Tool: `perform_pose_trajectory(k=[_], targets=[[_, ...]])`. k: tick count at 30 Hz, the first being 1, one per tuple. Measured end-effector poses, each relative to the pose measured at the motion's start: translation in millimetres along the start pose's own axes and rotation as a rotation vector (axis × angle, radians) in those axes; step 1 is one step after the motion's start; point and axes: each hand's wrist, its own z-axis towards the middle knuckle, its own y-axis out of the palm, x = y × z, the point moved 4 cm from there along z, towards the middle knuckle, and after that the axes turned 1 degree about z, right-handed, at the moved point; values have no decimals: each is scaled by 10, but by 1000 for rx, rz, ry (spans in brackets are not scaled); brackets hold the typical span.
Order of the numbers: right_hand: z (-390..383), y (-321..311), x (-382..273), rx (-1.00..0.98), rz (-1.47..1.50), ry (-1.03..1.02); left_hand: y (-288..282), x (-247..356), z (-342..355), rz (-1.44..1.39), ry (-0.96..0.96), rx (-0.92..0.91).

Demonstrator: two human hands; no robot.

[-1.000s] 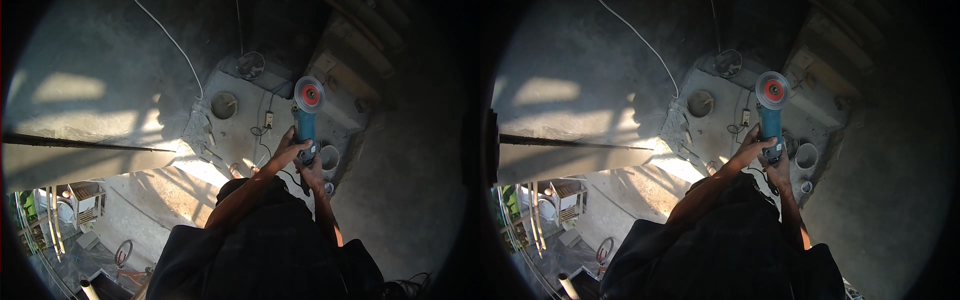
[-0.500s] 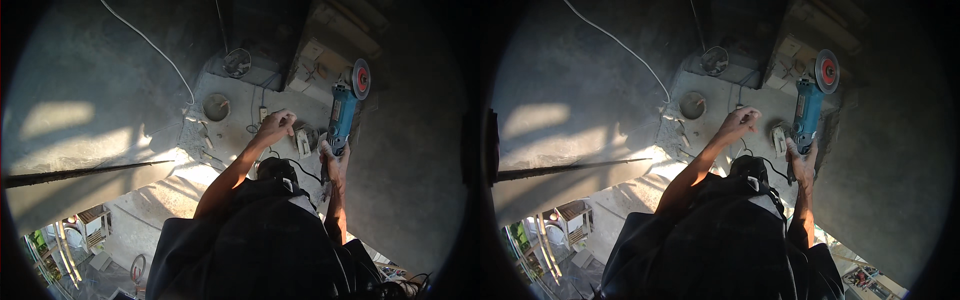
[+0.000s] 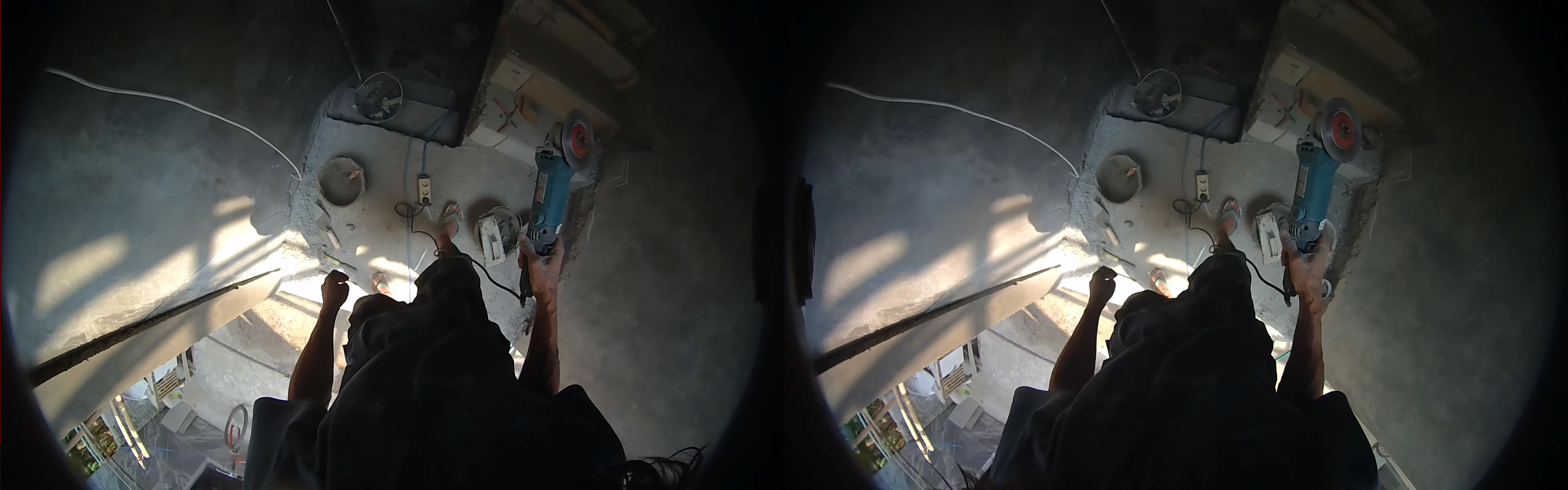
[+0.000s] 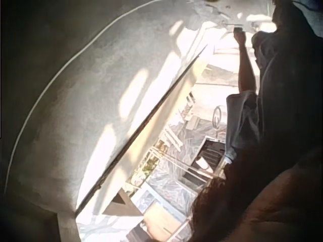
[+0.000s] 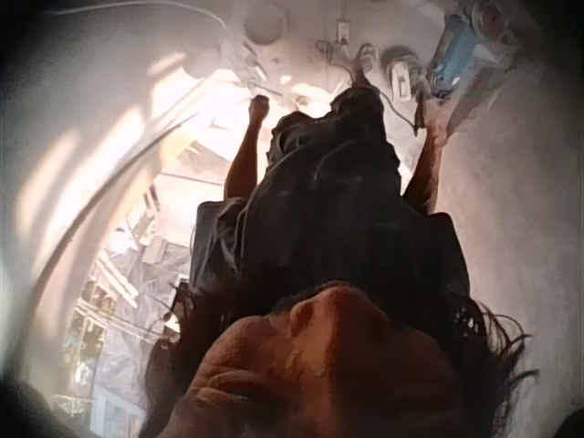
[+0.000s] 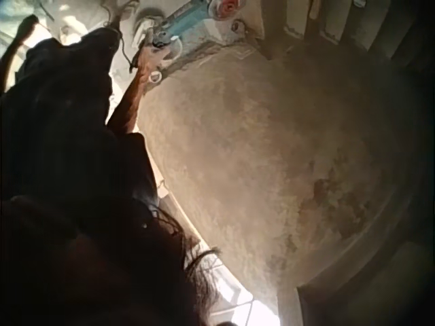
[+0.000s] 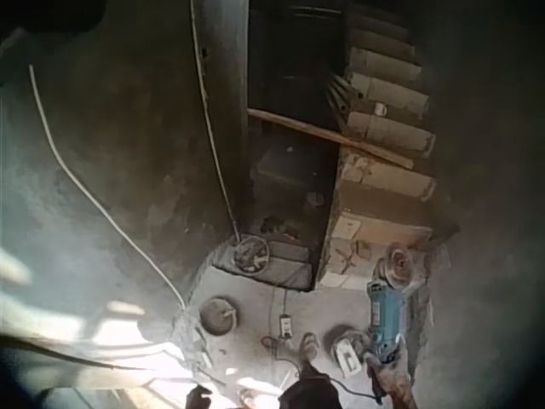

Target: The person plugs an angle grinder into a power strip and uses it to cut a long vertical groove into a concrete wall.

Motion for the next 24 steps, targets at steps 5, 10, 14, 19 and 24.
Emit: perform_pose_trajectory(k=[5, 10, 14, 19, 24], targets=[[1107, -101, 312, -51, 124, 29, 201, -21, -256, -58, -676, -69], [2016, -177, 652, -2, 217, 165, 509, 344, -329, -464, -706, -193], [2759, -335, 1242, 61, 238, 227, 634, 1149, -33, -876, -643, -192], [3524, -418, 1733, 265, 289, 318, 541, 1597, 606, -547, -665, -368], [4164, -460, 2134, 352, 282, 421, 491, 1354, 1378, -357, -881, -475]])
